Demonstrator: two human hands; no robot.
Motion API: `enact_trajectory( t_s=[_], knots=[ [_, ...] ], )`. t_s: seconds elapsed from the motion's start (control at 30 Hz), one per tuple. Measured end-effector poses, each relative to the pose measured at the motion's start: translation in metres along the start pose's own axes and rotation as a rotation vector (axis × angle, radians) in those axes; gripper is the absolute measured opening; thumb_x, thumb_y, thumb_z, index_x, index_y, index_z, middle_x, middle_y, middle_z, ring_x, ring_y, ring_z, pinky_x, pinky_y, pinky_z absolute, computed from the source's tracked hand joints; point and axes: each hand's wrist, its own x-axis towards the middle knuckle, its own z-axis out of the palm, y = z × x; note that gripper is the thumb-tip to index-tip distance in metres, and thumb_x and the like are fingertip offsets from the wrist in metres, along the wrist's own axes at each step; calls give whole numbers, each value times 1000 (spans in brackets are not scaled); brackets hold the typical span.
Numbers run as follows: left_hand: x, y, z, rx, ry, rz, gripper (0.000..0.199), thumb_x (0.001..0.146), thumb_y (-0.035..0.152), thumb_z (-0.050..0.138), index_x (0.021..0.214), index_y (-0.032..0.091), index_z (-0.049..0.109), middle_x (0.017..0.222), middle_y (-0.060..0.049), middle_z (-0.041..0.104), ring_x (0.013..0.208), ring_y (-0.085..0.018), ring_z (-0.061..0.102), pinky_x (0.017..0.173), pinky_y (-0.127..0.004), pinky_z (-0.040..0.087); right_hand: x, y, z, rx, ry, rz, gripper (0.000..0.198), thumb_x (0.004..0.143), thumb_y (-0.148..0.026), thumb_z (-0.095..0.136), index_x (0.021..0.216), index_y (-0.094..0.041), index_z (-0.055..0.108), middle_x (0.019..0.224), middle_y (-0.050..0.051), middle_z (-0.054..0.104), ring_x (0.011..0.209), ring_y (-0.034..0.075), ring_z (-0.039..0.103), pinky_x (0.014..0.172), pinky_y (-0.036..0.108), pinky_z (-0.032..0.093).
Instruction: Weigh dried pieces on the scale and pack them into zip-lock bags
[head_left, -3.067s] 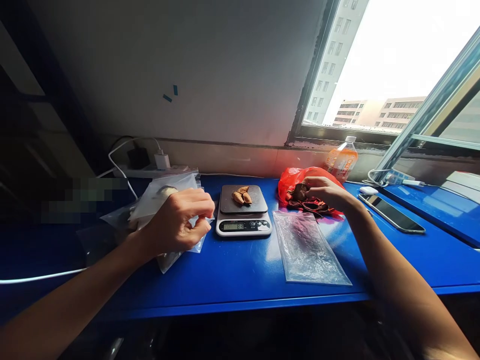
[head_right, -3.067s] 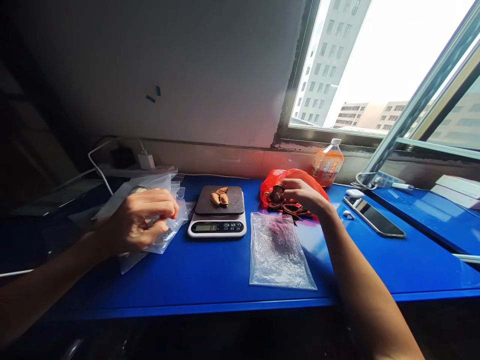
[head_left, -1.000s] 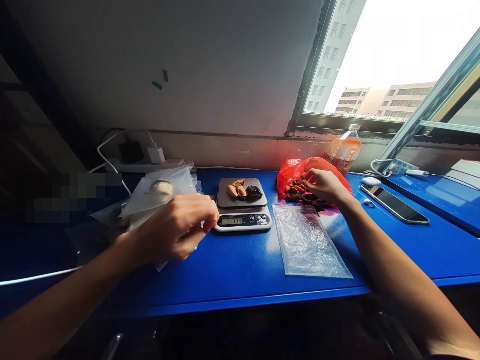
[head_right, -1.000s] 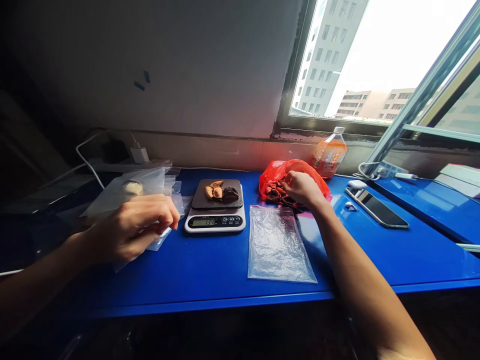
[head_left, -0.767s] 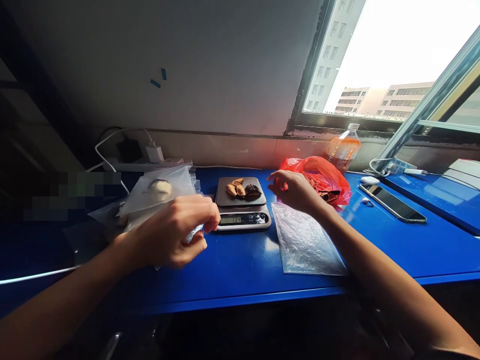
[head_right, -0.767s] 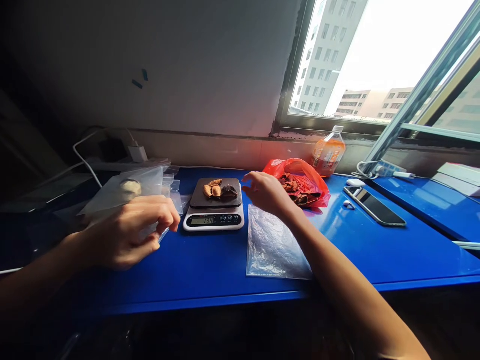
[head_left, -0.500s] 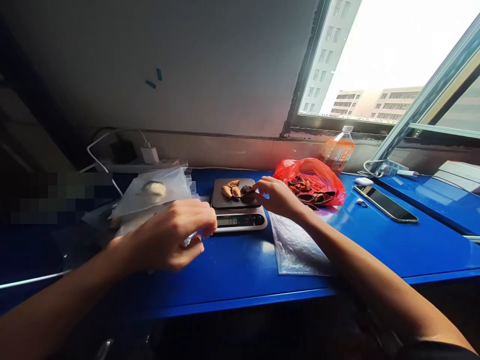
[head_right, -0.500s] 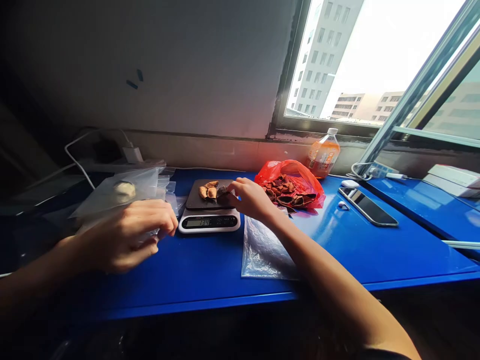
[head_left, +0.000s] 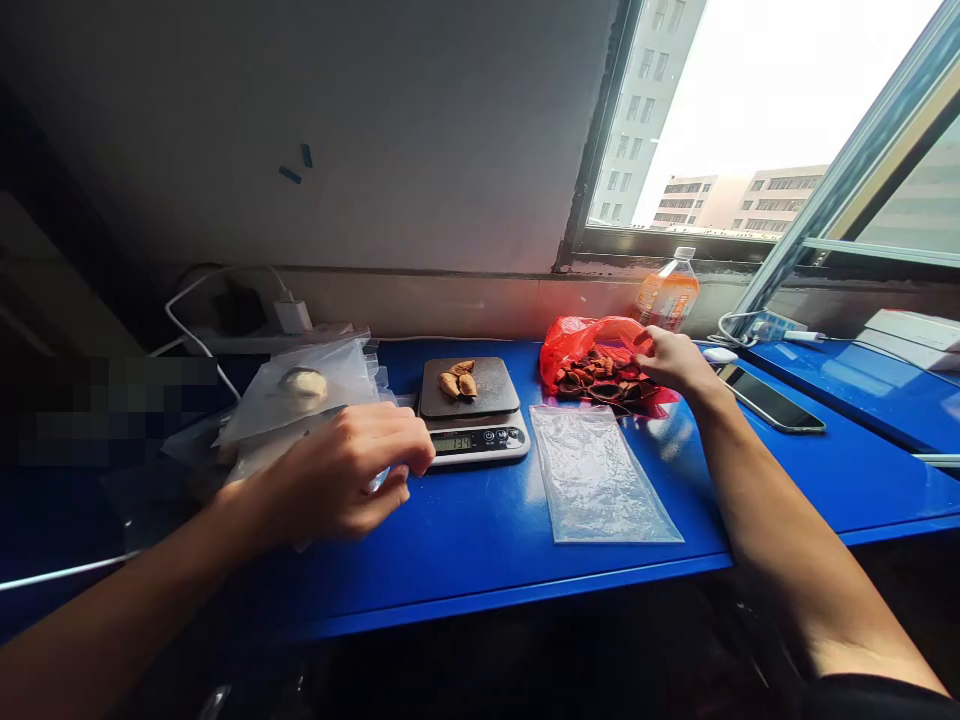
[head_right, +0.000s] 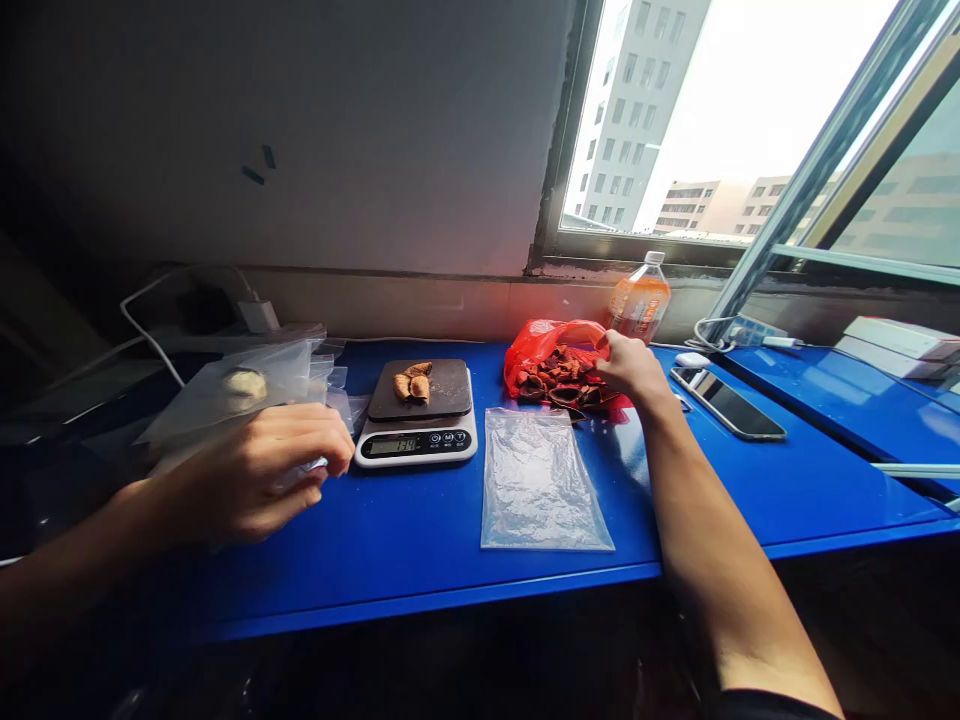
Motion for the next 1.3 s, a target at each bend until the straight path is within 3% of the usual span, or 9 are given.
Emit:
enact_trajectory(
  t_s=[0.3, 0.57, 0.73, 0.87, 1.13, 1.3],
  knots=[
    [1, 1, 0, -10, -25, 4, 16, 80, 6, 49, 84, 17, 59, 77, -2, 63, 71, -14, 55, 66, -27, 43, -4, -50, 29, 86, -170, -164, 19, 75, -23, 58, 93, -17, 60, 83, 8, 69, 66, 17, 61, 55, 25, 39],
    [0, 2, -2, -8, -12, 18, 16, 80, 6, 50, 85, 17, 59, 78, -2, 64, 72, -14, 56, 67, -27, 43, -1, -47, 32, 145, -173, -134, 16, 72, -16, 57, 87, -16, 58, 88, 10, 68, 72, 17, 60, 59, 25, 40],
    [0, 2, -2, -7, -7, 20, 16, 80, 7, 51, 85, 18, 60, 78, -2, 64, 72, -14, 56, 67, -27, 43, -3, -56, 25, 195, -214, -296, 6, 73, -20, 54, 73, -17, 59, 75, 5, 66, 64, 14, 55, 57, 25, 39],
    [1, 3, -2, -6, -15, 9, 16, 79, 6, 50, 84, 17, 61, 78, -2, 65, 72, -14, 57, 68, -27, 44, -6, -70, 26, 168, -259, -397, 15, 74, -20, 49, 65, -17, 61, 65, 3, 64, 56, 12, 48, 55, 25, 35],
    [5, 4, -5, 21, -14, 55, 16, 77, 7, 51, 82, 18, 62, 74, -2, 65, 68, -14, 58, 64, -25, 46, -4, -66, 26, 175, -88, -316, 13, 76, -20, 51, 78, -17, 64, 78, 7, 69, 65, 15, 57, 58, 24, 39],
    [5, 4, -5, 41, -23, 55, 16, 78, 7, 52, 83, 17, 62, 75, -2, 66, 69, -14, 58, 65, -26, 46, -3, -60, 21, 124, -154, -301, 12, 77, -18, 52, 81, -17, 63, 83, 8, 69, 70, 17, 60, 60, 26, 41]
  ],
)
